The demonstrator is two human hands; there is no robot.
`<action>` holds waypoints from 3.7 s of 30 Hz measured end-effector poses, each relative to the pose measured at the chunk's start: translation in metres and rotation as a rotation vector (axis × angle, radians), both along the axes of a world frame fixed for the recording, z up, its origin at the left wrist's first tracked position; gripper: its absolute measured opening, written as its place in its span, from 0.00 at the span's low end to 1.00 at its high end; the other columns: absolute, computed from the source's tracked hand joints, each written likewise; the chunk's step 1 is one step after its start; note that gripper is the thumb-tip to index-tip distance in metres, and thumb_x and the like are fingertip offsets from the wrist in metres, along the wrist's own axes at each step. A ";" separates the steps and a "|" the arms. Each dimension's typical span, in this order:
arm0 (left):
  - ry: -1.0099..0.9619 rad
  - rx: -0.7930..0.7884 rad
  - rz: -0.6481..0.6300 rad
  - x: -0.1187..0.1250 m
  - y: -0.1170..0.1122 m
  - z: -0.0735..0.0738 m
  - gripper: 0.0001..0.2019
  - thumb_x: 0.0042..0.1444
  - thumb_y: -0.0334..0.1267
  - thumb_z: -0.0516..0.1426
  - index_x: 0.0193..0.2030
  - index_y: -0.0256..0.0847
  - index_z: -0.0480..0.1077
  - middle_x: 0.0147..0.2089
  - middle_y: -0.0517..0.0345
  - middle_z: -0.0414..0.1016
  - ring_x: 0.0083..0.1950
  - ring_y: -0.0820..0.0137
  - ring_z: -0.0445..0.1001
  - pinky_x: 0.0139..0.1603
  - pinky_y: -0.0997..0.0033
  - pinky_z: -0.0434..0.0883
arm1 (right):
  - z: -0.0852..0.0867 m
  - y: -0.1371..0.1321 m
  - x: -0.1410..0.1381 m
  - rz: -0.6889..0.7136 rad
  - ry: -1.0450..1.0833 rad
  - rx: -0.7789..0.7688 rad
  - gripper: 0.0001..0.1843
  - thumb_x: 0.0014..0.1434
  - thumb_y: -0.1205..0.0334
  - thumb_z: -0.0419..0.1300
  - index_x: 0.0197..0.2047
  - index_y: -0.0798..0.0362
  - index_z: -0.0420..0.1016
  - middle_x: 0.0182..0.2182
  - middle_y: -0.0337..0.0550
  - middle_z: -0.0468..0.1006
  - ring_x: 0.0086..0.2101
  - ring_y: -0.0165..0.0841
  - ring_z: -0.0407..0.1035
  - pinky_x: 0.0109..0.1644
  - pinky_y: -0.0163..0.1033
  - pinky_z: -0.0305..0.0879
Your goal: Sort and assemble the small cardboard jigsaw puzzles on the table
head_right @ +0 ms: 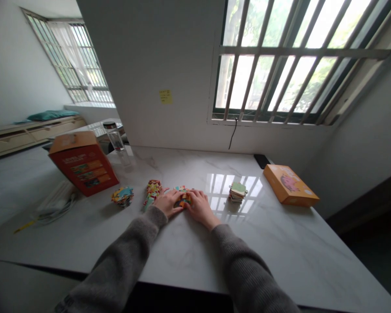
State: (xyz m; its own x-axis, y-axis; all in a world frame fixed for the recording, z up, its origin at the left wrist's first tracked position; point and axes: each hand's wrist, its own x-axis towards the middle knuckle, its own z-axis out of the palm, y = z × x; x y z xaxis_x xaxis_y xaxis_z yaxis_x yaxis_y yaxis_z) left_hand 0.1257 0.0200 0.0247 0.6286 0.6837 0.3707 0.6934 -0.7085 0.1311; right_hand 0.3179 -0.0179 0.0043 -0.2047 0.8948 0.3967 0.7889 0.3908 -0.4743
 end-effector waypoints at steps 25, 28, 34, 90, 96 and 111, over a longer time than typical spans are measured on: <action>-0.359 0.065 -0.197 0.016 -0.020 -0.008 0.34 0.59 0.54 0.59 0.67 0.38 0.58 0.59 0.41 0.72 0.60 0.55 0.72 0.61 0.54 0.69 | 0.031 -0.041 0.008 0.015 0.565 -0.145 0.17 0.64 0.53 0.55 0.53 0.52 0.70 0.29 0.39 0.75 0.29 0.33 0.69 0.34 0.38 0.64; -0.326 0.040 -0.229 0.016 -0.021 -0.008 0.43 0.54 0.56 0.62 0.70 0.37 0.54 0.58 0.39 0.71 0.58 0.51 0.72 0.59 0.51 0.69 | 0.031 -0.038 0.013 -0.012 0.615 -0.156 0.17 0.63 0.53 0.56 0.50 0.54 0.74 0.31 0.42 0.77 0.30 0.34 0.70 0.36 0.39 0.67; -0.324 -0.050 -0.280 0.012 -0.019 -0.011 0.37 0.53 0.46 0.64 0.67 0.41 0.58 0.53 0.45 0.71 0.52 0.56 0.72 0.55 0.54 0.72 | 0.026 -0.031 0.034 0.095 0.585 -0.167 0.15 0.62 0.51 0.59 0.45 0.52 0.77 0.34 0.42 0.79 0.34 0.34 0.71 0.40 0.40 0.69; -0.360 -0.152 -0.301 0.021 -0.028 -0.009 0.17 0.59 0.37 0.58 0.55 0.41 0.70 0.42 0.51 0.76 0.42 0.62 0.74 0.49 0.58 0.69 | 0.014 -0.055 0.048 0.110 0.237 -0.153 0.12 0.66 0.62 0.54 0.53 0.48 0.67 0.38 0.40 0.76 0.32 0.31 0.68 0.38 0.39 0.68; -0.601 -0.405 -0.299 0.027 -0.033 -0.007 0.16 0.61 0.40 0.58 0.54 0.40 0.70 0.42 0.52 0.79 0.42 0.65 0.76 0.46 0.63 0.72 | 0.019 -0.057 0.041 0.183 0.291 -0.091 0.28 0.62 0.64 0.58 0.64 0.46 0.59 0.33 0.37 0.74 0.31 0.31 0.68 0.39 0.39 0.69; -1.047 -1.011 -0.080 0.033 -0.020 -0.008 0.26 0.39 0.58 0.69 0.34 0.36 0.73 0.30 0.55 0.78 0.29 0.69 0.75 0.30 0.69 0.71 | 0.038 -0.060 0.043 0.172 0.031 0.252 0.20 0.62 0.58 0.63 0.57 0.44 0.70 0.52 0.49 0.76 0.52 0.44 0.69 0.55 0.55 0.68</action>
State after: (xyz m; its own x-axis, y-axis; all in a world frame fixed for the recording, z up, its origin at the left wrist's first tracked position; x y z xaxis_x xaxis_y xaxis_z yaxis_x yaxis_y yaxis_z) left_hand 0.1592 -0.0004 0.0168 0.4269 0.9019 0.0653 -0.0667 -0.0406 0.9969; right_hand 0.3608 -0.0781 0.0422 -0.3289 0.7208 0.6101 0.6873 0.6258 -0.3688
